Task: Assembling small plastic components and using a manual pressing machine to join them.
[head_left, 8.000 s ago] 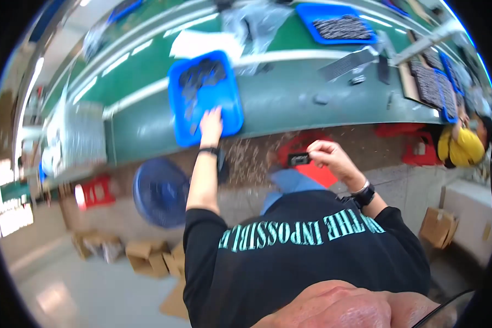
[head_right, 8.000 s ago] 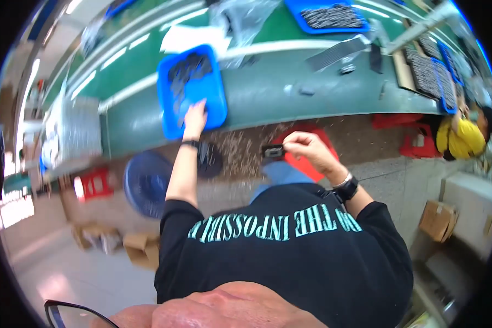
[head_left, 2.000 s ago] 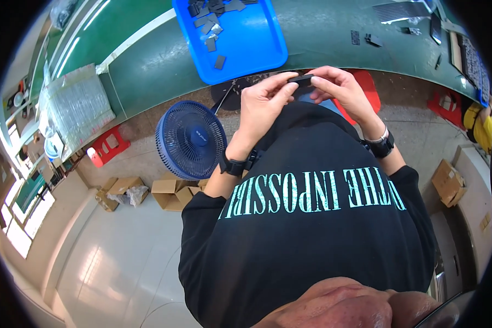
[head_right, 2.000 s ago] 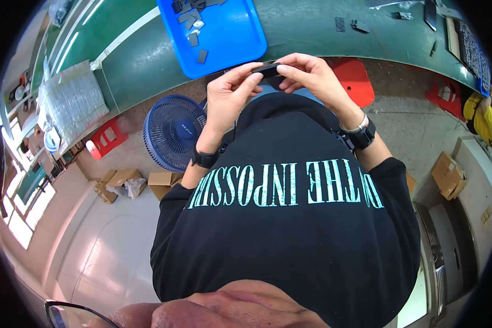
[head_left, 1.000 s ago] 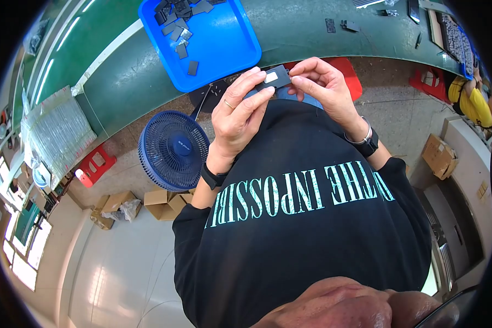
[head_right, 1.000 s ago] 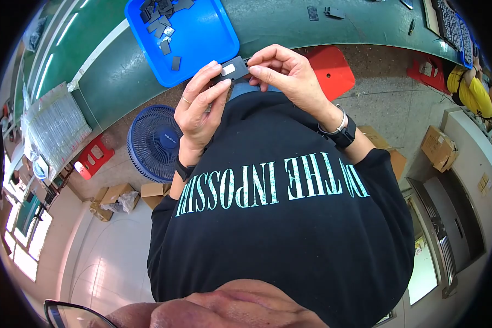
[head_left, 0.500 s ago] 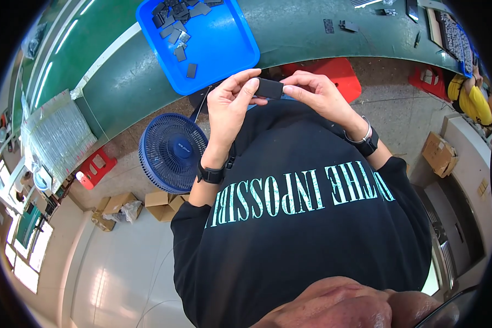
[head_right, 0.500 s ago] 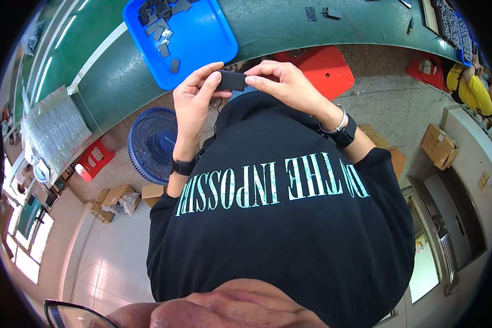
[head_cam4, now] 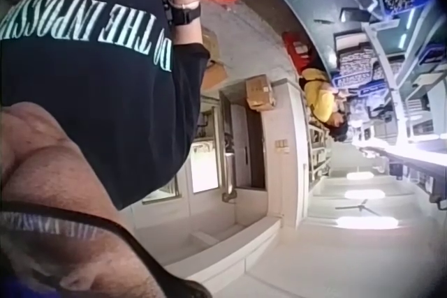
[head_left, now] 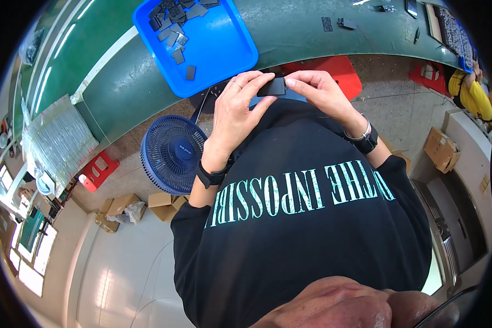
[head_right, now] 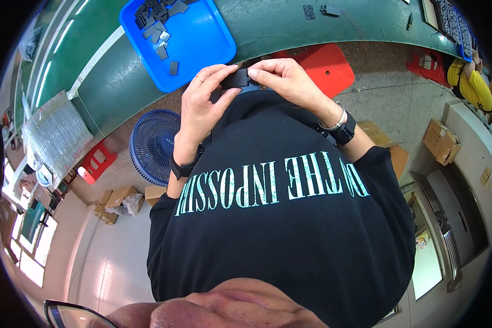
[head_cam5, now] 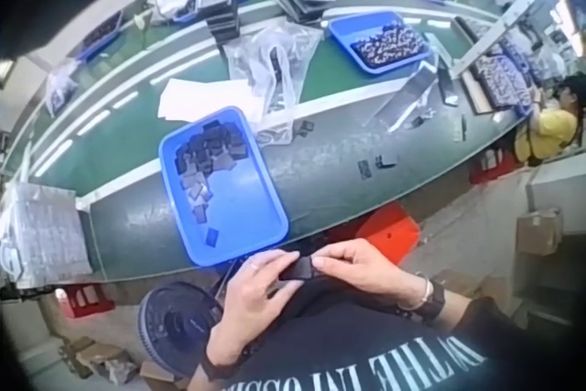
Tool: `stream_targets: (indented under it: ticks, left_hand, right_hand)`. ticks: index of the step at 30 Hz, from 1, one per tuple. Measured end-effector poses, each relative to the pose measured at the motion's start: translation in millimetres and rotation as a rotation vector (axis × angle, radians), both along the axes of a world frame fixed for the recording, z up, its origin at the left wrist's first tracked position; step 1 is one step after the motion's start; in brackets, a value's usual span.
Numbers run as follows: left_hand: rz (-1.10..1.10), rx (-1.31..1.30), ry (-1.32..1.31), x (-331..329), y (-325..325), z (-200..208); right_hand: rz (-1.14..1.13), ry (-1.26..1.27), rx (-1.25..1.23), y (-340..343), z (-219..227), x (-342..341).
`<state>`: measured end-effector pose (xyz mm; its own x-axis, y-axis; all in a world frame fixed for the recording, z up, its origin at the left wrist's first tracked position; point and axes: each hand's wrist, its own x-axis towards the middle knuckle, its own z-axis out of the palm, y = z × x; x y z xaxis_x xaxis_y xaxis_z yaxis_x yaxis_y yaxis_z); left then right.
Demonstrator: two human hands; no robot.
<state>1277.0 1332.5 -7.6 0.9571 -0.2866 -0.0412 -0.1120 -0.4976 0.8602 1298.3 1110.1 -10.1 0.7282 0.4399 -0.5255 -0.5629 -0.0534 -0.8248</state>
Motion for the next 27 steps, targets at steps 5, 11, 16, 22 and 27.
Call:
stream_targets:
  ticks: [5, 11, 16, 22, 27]
  left_hand:
    - [0.006, 0.066, -0.078, -1, -6, 3]
    - [0.128, -0.050, 0.017, -1, -1, -5]
    - [0.060, 0.093, -0.146, 3, 8, -14]
    - [-0.019, 0.155, -0.226, -3, 10, -22]
    - [-0.055, 0.147, -0.201, -3, 4, -41]
  right_hand:
    - [-0.017, 0.095, -0.006, 5, 4, -1]
    - [-0.058, 0.155, 0.062, 1, -21, -1]
    - [-0.099, 0.170, 0.137, 5, -26, 0]
    - [-0.154, 0.405, 0.235, 3, -37, -4]
    - [-0.153, 0.585, 0.347, 0, -57, -11]
